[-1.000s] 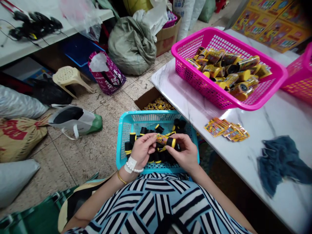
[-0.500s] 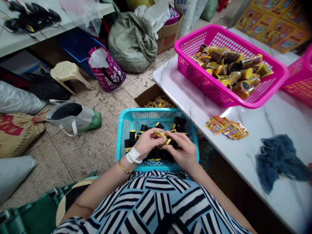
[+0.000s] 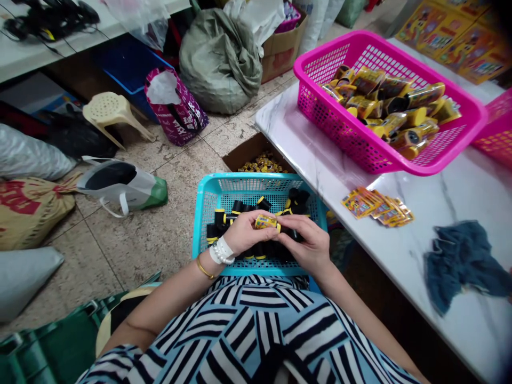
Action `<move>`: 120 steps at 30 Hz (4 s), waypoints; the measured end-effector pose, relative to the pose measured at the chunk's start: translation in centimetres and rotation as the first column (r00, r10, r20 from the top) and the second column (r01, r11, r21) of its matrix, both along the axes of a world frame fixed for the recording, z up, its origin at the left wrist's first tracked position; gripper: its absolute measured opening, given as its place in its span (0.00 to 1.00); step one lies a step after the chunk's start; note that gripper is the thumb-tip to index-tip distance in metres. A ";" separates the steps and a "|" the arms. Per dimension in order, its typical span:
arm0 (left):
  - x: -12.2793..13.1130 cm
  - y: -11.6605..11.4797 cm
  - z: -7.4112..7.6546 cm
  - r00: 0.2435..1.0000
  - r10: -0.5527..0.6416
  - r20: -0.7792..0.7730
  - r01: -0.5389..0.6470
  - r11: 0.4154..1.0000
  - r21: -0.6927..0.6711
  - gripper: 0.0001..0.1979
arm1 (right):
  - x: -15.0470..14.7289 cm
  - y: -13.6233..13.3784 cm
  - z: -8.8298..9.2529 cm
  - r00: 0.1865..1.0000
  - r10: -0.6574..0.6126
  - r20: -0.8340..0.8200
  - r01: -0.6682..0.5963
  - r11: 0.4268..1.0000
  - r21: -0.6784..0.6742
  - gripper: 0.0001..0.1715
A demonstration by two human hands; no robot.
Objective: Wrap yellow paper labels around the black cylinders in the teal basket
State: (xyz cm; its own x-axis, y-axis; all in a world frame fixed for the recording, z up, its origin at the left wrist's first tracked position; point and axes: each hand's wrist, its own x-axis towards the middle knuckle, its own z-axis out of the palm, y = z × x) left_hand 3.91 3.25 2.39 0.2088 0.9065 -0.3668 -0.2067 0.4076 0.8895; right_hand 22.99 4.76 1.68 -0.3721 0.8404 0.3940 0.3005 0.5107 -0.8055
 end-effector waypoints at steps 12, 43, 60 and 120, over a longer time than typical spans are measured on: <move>0.1 -0.1 -2.1 0.995 0.023 -0.099 -0.016 0.997 0.072 0.19 | -0.9 -1.0 -2.4 0.962 -0.219 -0.164 0.158 0.933 -0.322 0.15; 0.3 0.1 -2.4 0.994 0.092 0.064 -0.095 0.994 0.045 0.16 | -1.7 -0.6 -2.0 0.969 -0.217 -0.116 0.108 0.799 -0.592 0.10; -0.5 0.1 -1.1 0.983 0.089 -0.163 -0.075 0.993 0.092 0.27 | -1.1 -0.8 -2.4 0.935 -0.265 -0.236 0.055 0.765 -0.642 0.15; 2.0 -1.1 -0.7 0.988 0.111 0.109 -0.093 0.983 -0.156 0.20 | 3.9 1.4 2.0 0.763 -0.572 0.299 0.372 0.769 0.520 0.03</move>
